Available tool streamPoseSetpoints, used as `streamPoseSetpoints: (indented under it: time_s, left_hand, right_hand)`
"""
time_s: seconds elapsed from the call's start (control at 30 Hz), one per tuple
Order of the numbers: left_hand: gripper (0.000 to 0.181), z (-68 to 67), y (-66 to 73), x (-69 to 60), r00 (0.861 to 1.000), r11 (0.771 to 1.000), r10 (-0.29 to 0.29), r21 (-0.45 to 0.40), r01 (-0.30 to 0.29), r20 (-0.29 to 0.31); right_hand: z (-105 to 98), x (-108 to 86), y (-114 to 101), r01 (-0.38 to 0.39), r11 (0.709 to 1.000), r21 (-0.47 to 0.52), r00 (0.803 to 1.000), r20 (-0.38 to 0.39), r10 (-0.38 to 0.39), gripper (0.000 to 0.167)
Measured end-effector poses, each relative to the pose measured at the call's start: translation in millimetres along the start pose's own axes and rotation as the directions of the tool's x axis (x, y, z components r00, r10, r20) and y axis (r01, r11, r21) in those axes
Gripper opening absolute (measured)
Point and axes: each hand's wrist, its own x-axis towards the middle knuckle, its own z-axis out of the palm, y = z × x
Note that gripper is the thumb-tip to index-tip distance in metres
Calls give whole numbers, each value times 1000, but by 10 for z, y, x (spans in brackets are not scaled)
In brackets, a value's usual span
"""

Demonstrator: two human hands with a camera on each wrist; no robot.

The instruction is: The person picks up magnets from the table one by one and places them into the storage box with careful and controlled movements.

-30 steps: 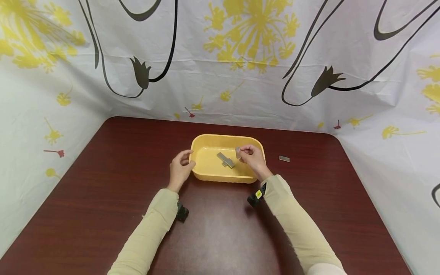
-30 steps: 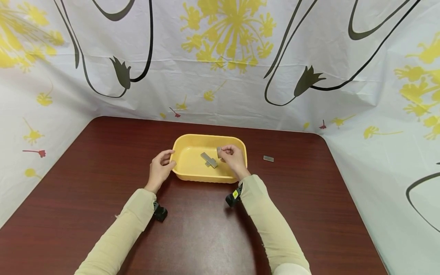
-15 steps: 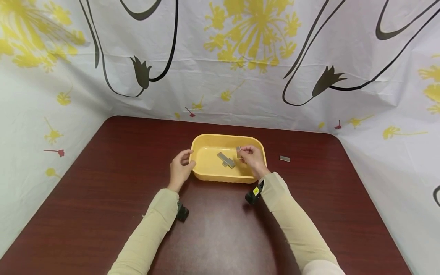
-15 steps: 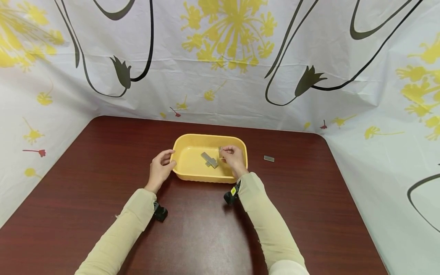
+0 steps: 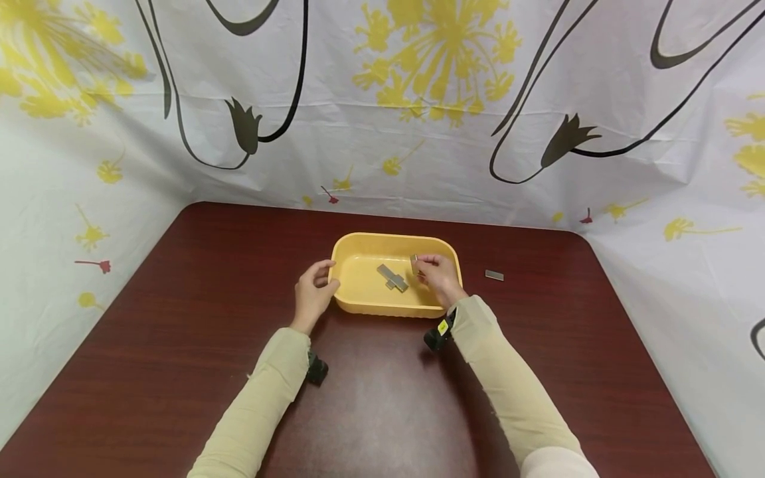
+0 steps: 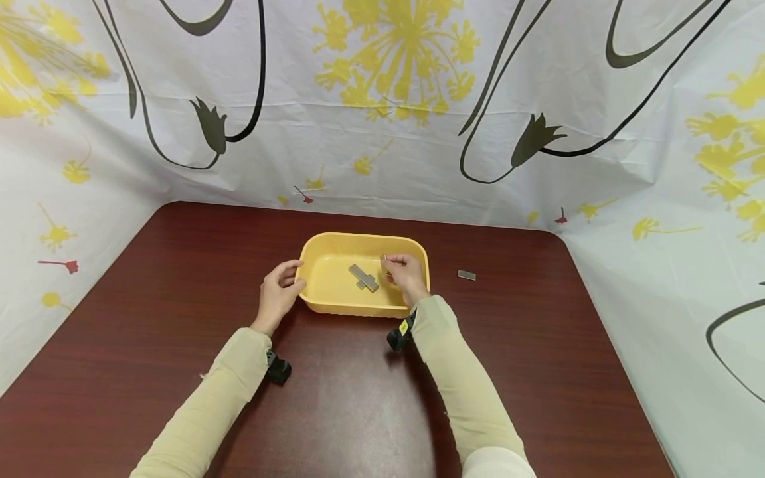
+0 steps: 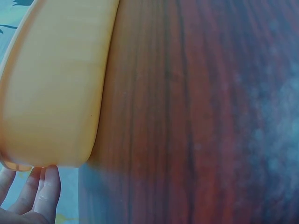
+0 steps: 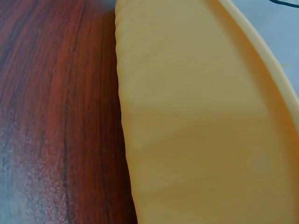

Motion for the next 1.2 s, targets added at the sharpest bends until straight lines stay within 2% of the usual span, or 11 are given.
streamPoseSetpoints:
  time_s: [0.17, 0.53, 1.0, 1.2]
  left_hand:
    - [34, -4, 10, -2, 1000, 1000, -5, -3, 5, 6]
    - [34, 7, -2, 18, 1000, 1000, -2, 4, 2, -3]
    - [34, 2, -12, 9, 1000, 1000, -4, -2, 4, -1]
    - [34, 6, -9, 0, 1000, 1000, -11, -4, 11, 2]
  right_hand:
    - [27, -55, -88, -34, 997, -66, 999, -3, 34, 21]
    - [59, -101, -173, -24, 984, -178, 1000, -13, 22, 23]
    - [62, -108, -146, -7, 985, -171, 999, -38, 1, 29]
    - [68, -93, -125, 3, 985, -172, 998, -62, -14, 26]
